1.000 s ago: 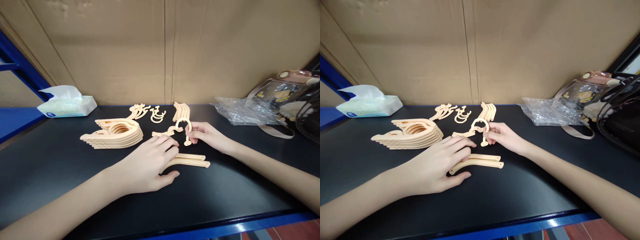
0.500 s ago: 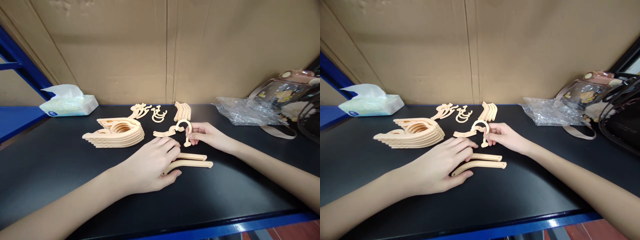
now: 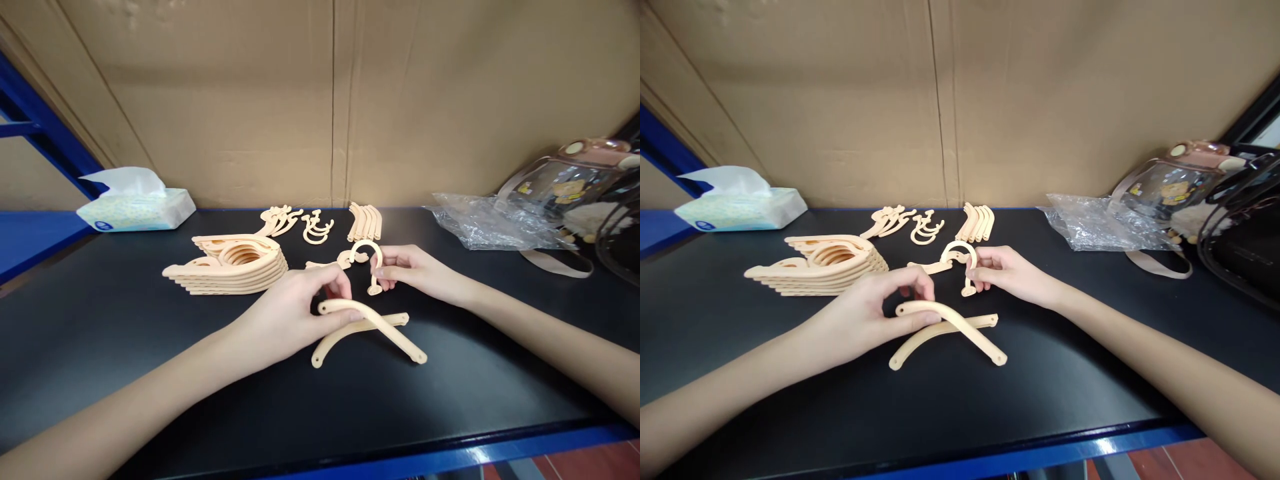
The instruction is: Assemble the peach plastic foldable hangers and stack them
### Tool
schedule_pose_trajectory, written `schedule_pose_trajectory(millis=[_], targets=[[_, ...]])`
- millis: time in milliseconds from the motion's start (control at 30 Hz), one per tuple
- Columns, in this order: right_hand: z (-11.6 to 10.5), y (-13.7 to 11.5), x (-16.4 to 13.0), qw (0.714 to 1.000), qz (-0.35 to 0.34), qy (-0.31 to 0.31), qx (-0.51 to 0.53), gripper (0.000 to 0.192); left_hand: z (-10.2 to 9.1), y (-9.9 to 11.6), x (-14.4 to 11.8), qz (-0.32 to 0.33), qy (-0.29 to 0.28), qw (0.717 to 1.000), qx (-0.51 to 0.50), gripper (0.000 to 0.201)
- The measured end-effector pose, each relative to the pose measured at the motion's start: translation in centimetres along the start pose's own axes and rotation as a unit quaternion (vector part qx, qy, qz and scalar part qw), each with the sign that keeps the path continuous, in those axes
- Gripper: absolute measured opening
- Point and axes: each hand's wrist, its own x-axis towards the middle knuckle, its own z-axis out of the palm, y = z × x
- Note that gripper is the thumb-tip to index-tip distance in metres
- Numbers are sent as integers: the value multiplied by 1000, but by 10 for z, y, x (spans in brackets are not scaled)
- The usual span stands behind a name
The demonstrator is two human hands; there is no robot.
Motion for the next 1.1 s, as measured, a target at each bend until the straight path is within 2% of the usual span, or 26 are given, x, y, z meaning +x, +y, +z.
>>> schedule_pose_trajectory(millis=[67, 200, 300, 433, 533, 633, 733, 800, 867, 933, 1000, 1100], targets=[[0, 0, 0, 1000, 1, -2, 0, 14, -2, 0, 2, -35, 14, 994, -102, 26], [1, -3, 0, 1000, 9, -1, 2, 15, -5, -2, 4, -86, 28, 961, -261, 20], [1, -6, 0, 1000, 14, -6, -10, 14, -6, -3, 4, -90, 42, 945, -311, 18], [1, -10, 0, 999, 17, -15, -30, 13, -2, -3, 3, -106, 27, 917, -384, 24], [2, -12, 0, 1000, 20, -16, -13, 12, 2, -1, 4, -140, 26, 909, -392, 29], [2, -12, 0, 999, 26, -21, -2, 12, 4, 1, 5, -151, 36, 934, -322, 35], [2, -11, 0, 999, 36, -22, 9, 10, 5, 2, 5, -119, 22, 966, -230, 36], [2, -10, 0, 999, 43, -12, 23, 8, 5, 1, 3, -79, 20, 988, -132, 29], [3, -8, 0, 998, 48, 3, 38, 9, 5, -1, 1, -26, 33, 999, 17, 22], [4, -7, 0, 997, 48, 18, 50, 9, 6, -4, -2, 36, 47, 986, 155, 22], [5, -6, 0, 997, 40, 27, 65, 10, 7, -8, -2, 85, 59, 966, 238, 23], [6, -6, 0, 995, 26, 36, 94, 13, 12, -12, -1, 85, 65, 952, 288, 23]])
